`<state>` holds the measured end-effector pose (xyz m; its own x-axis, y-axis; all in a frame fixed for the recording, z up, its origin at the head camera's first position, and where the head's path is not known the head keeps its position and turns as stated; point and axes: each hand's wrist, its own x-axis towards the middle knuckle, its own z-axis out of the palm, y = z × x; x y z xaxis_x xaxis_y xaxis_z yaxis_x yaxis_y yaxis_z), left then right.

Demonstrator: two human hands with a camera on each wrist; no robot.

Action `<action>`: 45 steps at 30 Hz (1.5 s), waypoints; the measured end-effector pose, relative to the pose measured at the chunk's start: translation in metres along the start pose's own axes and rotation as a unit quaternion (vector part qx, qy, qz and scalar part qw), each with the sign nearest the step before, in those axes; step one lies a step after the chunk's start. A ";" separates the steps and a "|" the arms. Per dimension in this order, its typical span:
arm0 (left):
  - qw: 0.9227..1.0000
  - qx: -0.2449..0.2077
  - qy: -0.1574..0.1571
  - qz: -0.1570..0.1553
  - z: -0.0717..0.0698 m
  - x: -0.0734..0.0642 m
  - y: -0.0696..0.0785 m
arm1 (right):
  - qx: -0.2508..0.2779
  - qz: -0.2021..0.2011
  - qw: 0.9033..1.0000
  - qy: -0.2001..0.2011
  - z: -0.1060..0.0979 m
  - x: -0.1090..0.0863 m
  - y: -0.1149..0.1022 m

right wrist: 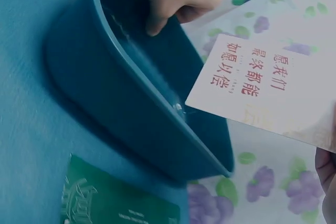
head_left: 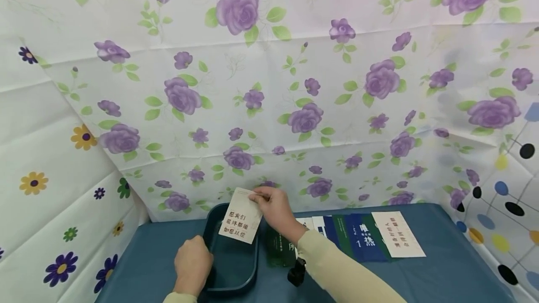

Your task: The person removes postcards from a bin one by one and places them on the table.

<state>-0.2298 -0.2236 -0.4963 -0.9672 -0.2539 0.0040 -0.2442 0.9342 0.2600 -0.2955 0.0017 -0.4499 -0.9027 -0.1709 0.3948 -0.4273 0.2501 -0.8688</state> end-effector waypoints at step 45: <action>1.000 -0.011 -0.014 0.015 -0.002 0.001 -0.003 | -0.272 0.041 0.961 -0.040 -0.206 -0.031 0.053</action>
<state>-0.2298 -0.2266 -0.4954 -0.9760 -0.2174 -0.0153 -0.2128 0.9355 0.2819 -0.2998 0.2162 -0.4466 -0.9368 -0.1969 0.2891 -0.3381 0.7223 -0.6033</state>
